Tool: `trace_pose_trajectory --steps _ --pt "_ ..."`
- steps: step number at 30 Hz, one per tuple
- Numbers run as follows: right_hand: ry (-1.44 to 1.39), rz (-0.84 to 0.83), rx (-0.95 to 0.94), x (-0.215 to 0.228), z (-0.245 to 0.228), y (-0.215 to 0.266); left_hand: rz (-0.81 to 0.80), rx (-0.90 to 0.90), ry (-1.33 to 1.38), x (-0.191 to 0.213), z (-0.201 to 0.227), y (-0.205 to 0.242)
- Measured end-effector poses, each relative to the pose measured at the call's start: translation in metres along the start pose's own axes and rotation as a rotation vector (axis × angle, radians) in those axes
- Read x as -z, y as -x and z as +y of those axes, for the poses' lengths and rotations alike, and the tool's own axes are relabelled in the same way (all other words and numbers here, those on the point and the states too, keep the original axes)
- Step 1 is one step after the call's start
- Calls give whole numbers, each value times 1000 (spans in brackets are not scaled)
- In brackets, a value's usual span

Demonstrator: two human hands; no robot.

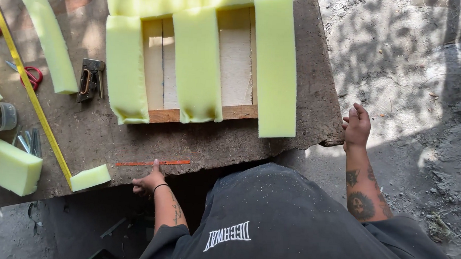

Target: Trimming excess foam from a wooden furniture frame using scissors after securing it with a staple gun.

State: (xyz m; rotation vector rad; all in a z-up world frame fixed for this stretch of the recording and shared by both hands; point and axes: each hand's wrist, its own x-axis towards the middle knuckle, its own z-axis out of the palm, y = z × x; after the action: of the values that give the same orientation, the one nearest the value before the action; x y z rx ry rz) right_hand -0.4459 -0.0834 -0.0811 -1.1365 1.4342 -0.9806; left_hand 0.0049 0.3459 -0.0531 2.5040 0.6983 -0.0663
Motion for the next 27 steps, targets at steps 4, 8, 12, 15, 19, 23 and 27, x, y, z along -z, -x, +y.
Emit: trace_pose_trajectory --steps 4,8,12,15,19,23,27 --pt "24 90 -16 50 31 17 -38 220 71 17 -32 -1" --pt "3 126 -87 60 49 26 -491 499 630 1 -60 -23" --pt "-71 14 -65 38 31 29 -348 388 843 0 -68 -2" --pt "-19 -116 129 18 16 31 -228 218 834 13 -51 24" --pt "62 -377 303 -29 -74 72 -395 -238 723 29 19 119" --pt "282 -950 422 -74 -155 118 -925 -492 779 11 82 209" --pt "366 -1126 316 -99 -151 121 -1213 -611 827 -9 125 273"
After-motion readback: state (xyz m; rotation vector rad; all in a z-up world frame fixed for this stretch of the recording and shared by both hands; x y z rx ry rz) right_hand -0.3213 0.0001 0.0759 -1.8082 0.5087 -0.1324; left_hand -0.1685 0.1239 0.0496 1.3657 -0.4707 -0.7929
